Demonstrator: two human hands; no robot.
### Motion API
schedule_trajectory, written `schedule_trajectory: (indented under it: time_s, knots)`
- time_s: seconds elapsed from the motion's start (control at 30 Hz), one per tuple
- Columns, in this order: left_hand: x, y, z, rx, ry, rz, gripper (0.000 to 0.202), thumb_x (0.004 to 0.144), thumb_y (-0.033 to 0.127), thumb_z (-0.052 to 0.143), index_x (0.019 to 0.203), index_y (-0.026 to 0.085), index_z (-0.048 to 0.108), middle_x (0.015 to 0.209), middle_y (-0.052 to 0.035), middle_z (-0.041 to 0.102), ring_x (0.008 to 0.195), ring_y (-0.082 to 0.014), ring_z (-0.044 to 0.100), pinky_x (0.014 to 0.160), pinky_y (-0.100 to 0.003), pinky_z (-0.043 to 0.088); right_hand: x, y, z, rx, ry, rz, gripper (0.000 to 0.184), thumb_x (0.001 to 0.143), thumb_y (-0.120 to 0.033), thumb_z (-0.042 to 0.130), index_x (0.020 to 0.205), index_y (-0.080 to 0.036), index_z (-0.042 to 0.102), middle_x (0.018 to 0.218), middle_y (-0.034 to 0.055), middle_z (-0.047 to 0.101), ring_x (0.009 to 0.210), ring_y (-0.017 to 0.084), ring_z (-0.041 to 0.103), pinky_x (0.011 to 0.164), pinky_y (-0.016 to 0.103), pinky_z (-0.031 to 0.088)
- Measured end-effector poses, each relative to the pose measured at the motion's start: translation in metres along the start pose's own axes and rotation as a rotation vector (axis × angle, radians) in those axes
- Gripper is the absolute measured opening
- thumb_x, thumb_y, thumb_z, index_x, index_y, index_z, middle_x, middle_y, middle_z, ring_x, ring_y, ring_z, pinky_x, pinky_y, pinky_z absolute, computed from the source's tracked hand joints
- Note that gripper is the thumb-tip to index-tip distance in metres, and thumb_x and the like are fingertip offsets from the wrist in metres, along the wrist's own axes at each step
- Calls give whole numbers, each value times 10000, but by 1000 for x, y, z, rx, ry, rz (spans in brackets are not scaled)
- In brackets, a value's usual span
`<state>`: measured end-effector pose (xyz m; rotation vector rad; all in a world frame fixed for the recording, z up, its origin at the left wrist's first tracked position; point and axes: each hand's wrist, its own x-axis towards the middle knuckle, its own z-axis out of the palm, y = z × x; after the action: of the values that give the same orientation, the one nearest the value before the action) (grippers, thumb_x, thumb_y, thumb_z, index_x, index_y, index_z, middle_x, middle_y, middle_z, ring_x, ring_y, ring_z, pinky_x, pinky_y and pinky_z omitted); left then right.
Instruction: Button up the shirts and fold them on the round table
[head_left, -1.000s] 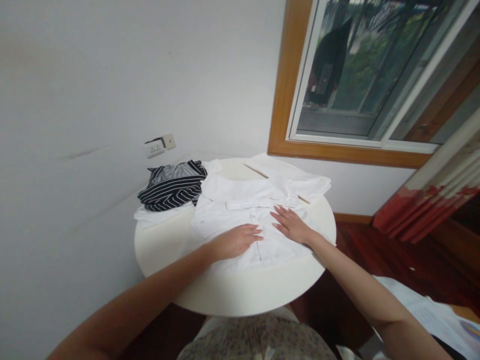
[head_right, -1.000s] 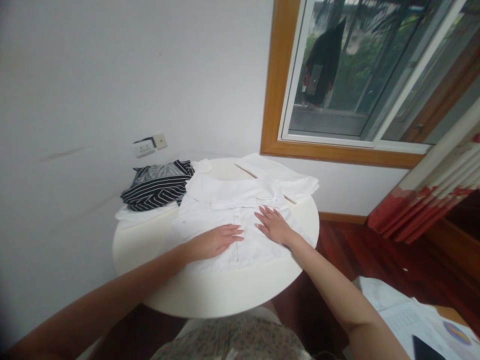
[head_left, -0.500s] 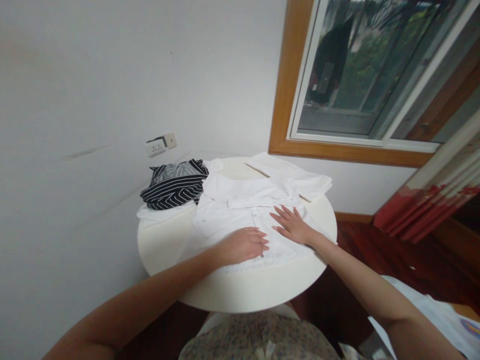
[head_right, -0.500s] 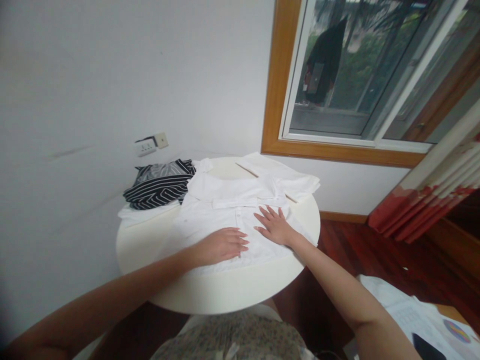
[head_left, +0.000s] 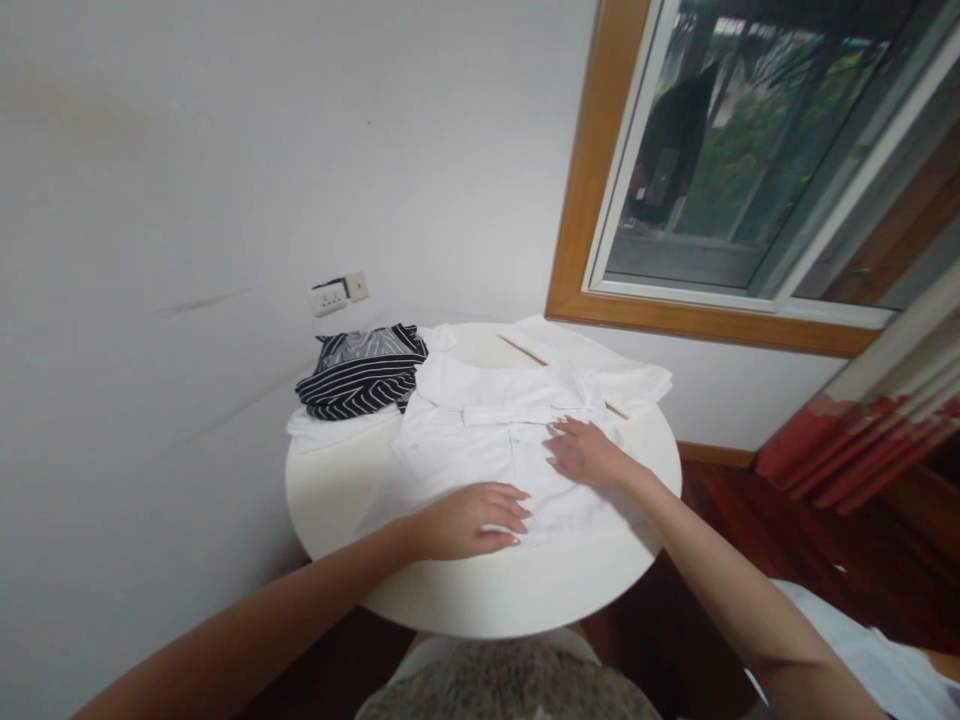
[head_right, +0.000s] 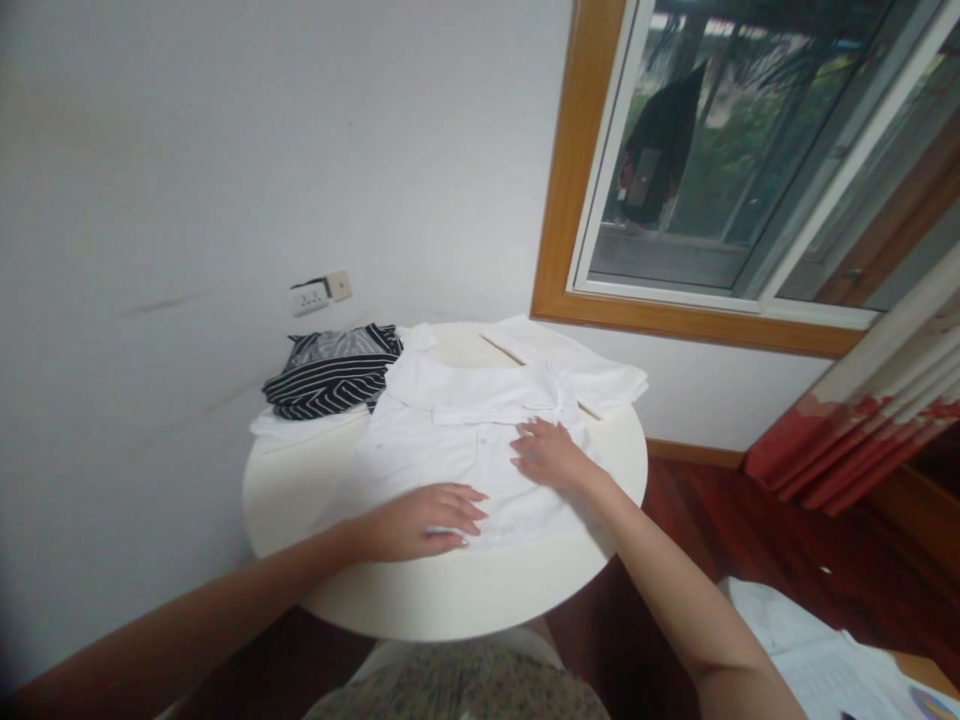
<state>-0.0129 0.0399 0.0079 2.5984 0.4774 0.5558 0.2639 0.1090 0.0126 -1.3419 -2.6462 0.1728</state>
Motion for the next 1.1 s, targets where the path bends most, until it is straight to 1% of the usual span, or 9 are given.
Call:
schedule_trajectory:
  time_s: [0.13, 0.23, 0.43, 0.63, 0.77, 0.83, 0.9, 1.0, 1.1]
  knots:
    - [-18, -15, -12, 185, 116, -177, 374, 970, 331, 372, 1274, 228, 564, 1331, -65, 570, 1321, -200, 416, 1109, -411, 331, 7, -20, 15, 2, 69, -137, 410, 964, -348, 365, 1283, -211, 582, 1348, 97, 547, 1303, 228, 438, 1094, 430, 329]
    - [-33, -27, -9, 348, 60, -292, 457, 963, 401, 370, 1392, 256, 437, 1478, -73, 400, 1382, -244, 319, 1135, -477, 256, 4, -28, 33, -18, 77, -106, 497, 978, -404, 325, 1400, -173, 449, 1460, 131, 407, 1371, 243, 337, 1122, 468, 268]
    - [-44, -22, -5, 424, -80, -290, 610, 911, 552, 413, 1458, 301, 314, 1554, -82, 232, 1424, -297, 205, 1149, -519, 159, -8, -31, 40, -64, 11, -112, 655, 929, -610, 317, 1474, -247, 308, 1562, 99, 161, 1442, 282, 111, 1142, 553, 115]
    - [-47, -12, -13, 324, -130, -141, 584, 906, 533, 440, 1446, 345, 322, 1539, -48, 282, 1414, -277, 243, 1160, -495, 133, -7, -32, 36, -76, -20, -112, 683, 925, -635, 275, 1489, -248, 268, 1569, 97, 112, 1445, 275, 89, 1152, 535, 91]
    - [-59, 3, -19, 247, -177, -133, 600, 895, 535, 464, 1441, 319, 342, 1536, -61, 287, 1420, -283, 223, 1162, -501, 122, -7, -31, 39, -73, -18, -116, 679, 924, -639, 267, 1489, -260, 266, 1570, 83, 118, 1445, 265, 94, 1156, 521, 95]
    - [-64, 12, -23, 169, -197, -134, 597, 871, 535, 513, 1410, 307, 399, 1509, -61, 346, 1415, -287, 236, 1161, -507, 131, -7, -30, 40, -72, -17, -113, 681, 923, -641, 267, 1488, -260, 271, 1569, 83, 122, 1445, 266, 99, 1157, 518, 90]
    - [-63, 17, -28, 50, -200, -108, 464, 878, 486, 534, 1302, 297, 532, 1415, -50, 490, 1375, -262, 335, 1155, -472, 201, -7, -29, 40, -72, -15, -109, 680, 923, -641, 269, 1487, -262, 272, 1568, 85, 127, 1444, 266, 109, 1158, 515, 88]
    - [-46, 13, -33, -64, -93, -53, 307, 932, 383, 472, 1154, 252, 639, 1220, -56, 649, 1267, -208, 485, 1093, -391, 348, -7, -29, 41, -74, -15, -105, 676, 921, -641, 279, 1488, -274, 265, 1569, 79, 124, 1442, 267, 120, 1157, 517, 95]
    - [-21, -6, -27, 105, 41, -111, 408, 948, 395, 420, 1295, 216, 540, 1321, -83, 578, 1313, -211, 429, 1109, -404, 326, -8, -30, 40, -77, -17, -106, 677, 922, -639, 283, 1492, -274, 253, 1570, 80, 121, 1442, 268, 117, 1155, 521, 96]
